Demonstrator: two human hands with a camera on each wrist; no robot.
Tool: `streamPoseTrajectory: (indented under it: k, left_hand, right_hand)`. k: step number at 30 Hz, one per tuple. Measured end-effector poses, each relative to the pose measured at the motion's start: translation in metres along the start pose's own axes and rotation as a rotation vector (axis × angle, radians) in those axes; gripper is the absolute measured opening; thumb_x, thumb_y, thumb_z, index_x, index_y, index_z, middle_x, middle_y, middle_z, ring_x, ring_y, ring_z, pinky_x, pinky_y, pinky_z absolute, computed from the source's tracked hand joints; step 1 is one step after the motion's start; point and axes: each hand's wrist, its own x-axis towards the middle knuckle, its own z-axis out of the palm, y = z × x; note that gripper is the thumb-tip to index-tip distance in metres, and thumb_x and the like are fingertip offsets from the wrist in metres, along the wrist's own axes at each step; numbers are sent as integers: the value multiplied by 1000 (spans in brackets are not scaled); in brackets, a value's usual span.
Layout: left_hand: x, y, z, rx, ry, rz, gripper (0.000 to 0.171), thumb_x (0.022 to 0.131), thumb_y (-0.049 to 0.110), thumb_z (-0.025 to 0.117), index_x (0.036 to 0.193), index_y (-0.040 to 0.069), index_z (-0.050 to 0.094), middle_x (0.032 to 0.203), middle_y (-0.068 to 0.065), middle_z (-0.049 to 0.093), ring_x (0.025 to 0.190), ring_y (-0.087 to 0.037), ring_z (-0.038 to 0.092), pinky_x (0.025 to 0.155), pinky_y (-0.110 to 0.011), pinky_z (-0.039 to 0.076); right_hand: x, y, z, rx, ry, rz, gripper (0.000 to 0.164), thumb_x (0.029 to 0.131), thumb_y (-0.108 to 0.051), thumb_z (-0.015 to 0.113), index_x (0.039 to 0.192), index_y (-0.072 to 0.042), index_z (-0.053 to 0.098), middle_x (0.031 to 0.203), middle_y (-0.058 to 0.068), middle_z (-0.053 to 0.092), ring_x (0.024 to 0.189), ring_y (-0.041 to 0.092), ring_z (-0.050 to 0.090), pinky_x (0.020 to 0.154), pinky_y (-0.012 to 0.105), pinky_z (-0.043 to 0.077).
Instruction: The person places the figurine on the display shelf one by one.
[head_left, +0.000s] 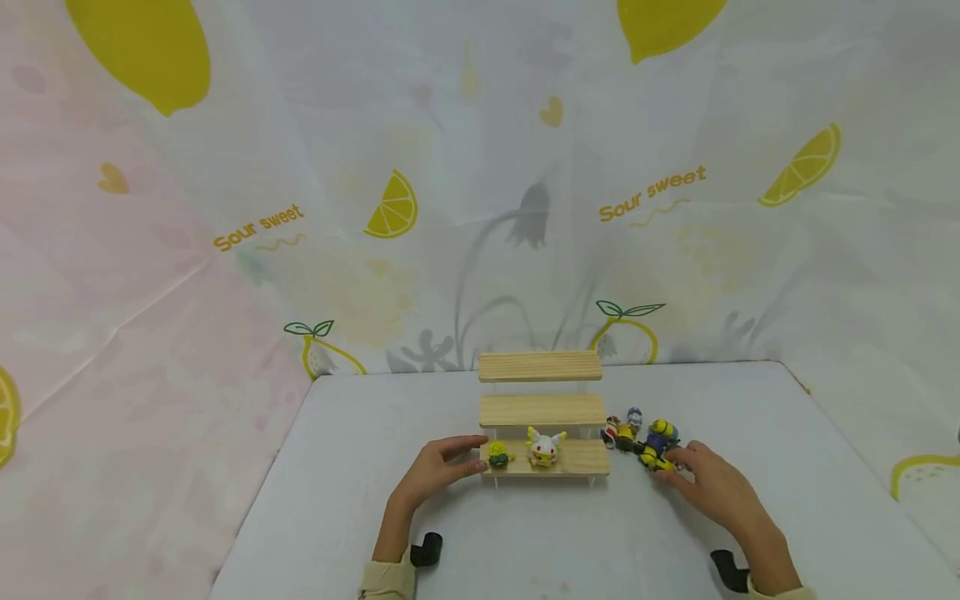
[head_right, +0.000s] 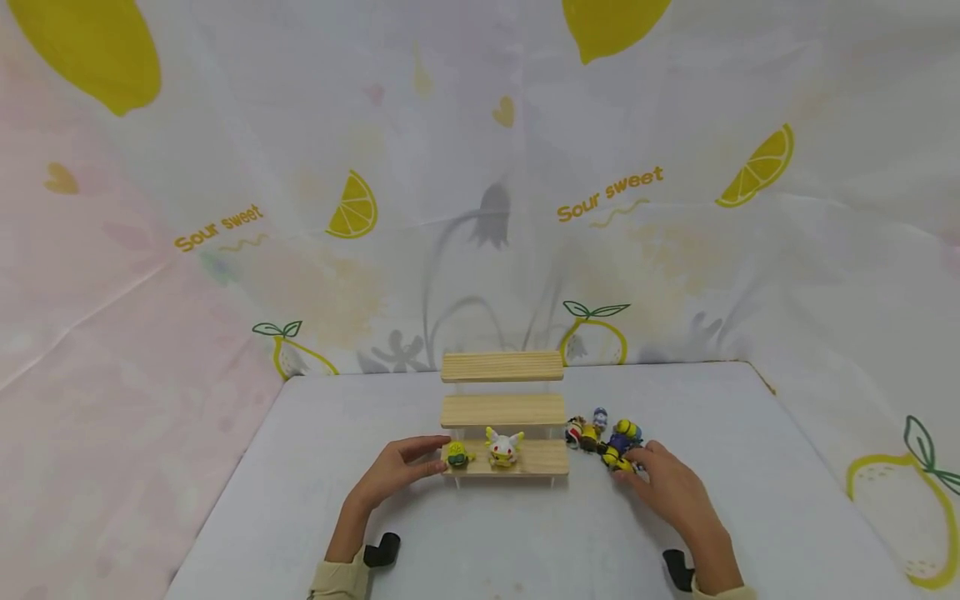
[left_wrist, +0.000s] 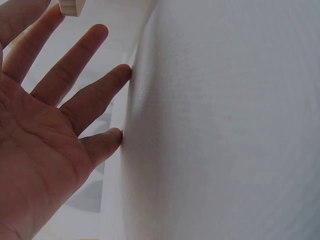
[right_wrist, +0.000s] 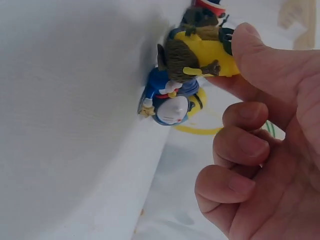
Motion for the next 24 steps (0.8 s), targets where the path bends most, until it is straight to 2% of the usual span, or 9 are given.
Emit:
streamPoseTrajectory:
  k: [3,4,8,11,15,24]
  left_hand:
    - [0,0,0,-7,-2,-4,44,88,20,77,129,8,66,131,-5,63,129,-24,51,111,-46,36]
    - [1,-5,0,-5,2,-2,44,88,22,77,129,10,66,131,-3,63,129,-23,51,111,-46,36]
    - [1,-7,0,0,2,-5,43,88,27,77,128,15,67,130,1,63,129,-21,51,111,-46,37]
    - [1,-8,0,5,1,7,43,89,27,77,128,13,67,131,-1,63,129,-22,52,110,-47,37]
    - [1,-7,0,6,-3,25,44,89,26,76,129,11,66,131,-2,63,129,-23,52,110,-47,37]
    - [1,-8,0,8,-2,14,45,88,28,77,129,13,67,131,0,63,128,-21,52,110,-45,38]
  right_hand:
    - [-1,0,1,26,-8,-19,33,89,-25,74,114,-3,70,87,0,53,74,15,49,58,31,43]
    - [-2,0,1,36,-11,-23,33,90,-23,73,115,-2,70,86,0,52,73,15,48,57,31,42]
    - [-4,1,3,61,-16,-33,33,93,-20,69,120,-2,67,84,0,50,68,15,42,54,29,36]
    - [-4,3,4,63,-12,-34,32,95,-18,67,122,-1,66,83,0,49,67,15,40,52,29,35]
    - [-4,4,5,55,14,-30,30,95,-16,67,121,-1,67,80,0,47,64,15,40,51,28,34]
    - [-4,-3,1,94,107,-56,30,97,-12,62,122,4,63,80,1,44,66,15,38,51,28,32]
